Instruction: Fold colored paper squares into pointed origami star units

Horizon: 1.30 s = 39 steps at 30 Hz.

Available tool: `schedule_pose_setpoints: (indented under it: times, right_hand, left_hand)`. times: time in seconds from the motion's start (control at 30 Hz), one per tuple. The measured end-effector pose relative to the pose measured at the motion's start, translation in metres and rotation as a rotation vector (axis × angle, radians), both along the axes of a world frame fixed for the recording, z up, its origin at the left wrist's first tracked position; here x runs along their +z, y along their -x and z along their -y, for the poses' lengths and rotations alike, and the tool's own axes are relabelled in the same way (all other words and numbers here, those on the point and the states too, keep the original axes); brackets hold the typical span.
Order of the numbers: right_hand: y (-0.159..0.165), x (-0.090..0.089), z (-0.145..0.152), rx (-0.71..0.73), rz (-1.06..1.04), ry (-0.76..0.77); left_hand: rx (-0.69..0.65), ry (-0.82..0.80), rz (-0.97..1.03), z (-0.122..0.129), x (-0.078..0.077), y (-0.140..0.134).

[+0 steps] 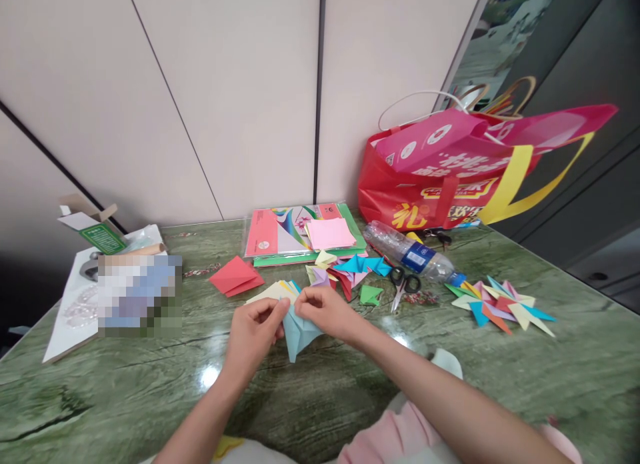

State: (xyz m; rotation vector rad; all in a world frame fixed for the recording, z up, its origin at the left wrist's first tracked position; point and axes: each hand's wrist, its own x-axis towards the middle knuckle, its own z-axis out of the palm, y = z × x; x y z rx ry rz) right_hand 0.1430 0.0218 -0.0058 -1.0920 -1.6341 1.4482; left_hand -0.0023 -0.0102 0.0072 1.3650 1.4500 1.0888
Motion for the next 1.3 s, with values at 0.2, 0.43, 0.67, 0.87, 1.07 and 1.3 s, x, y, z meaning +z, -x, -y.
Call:
schedule_pose_setpoints:
  times: [0.2, 0.43, 0.67, 0.87, 1.07, 1.3]
  right_hand:
    - [-0.001, 0.001, -0.001, -0.026, -0.069, 0.123]
    - [0.0, -0.001, -0.002, -0.038, -0.081, 0.128]
    - [0.0, -0.001, -0.003, -0.056, -0.06, 0.135]
    - [-0.004, -0.003, -0.007, -0.163, -0.161, 0.102]
    - [-0.005, -0.005, -0.006, -0.212, -0.185, -0.121]
    - [-0.005, -0.001, -0.001, -0.127, -0.148, -0.16]
  left_hand:
    - [0.222, -0.104, 0.211, -0.009, 0.001, 0.013]
    - [0.39, -0.16, 0.328, -0.013, 0.003, 0.011]
    - [0.472, -0.173, 0.378, -0.014, 0.005, 0.012]
    - [0.458, -0.197, 0.388, -0.017, 0.005, 0.019]
    - [0.241, -0.096, 0.364, -0.012, -0.003, 0.01]
    - [0.076, 0.022, 0.281, -0.007, -0.005, 0.005]
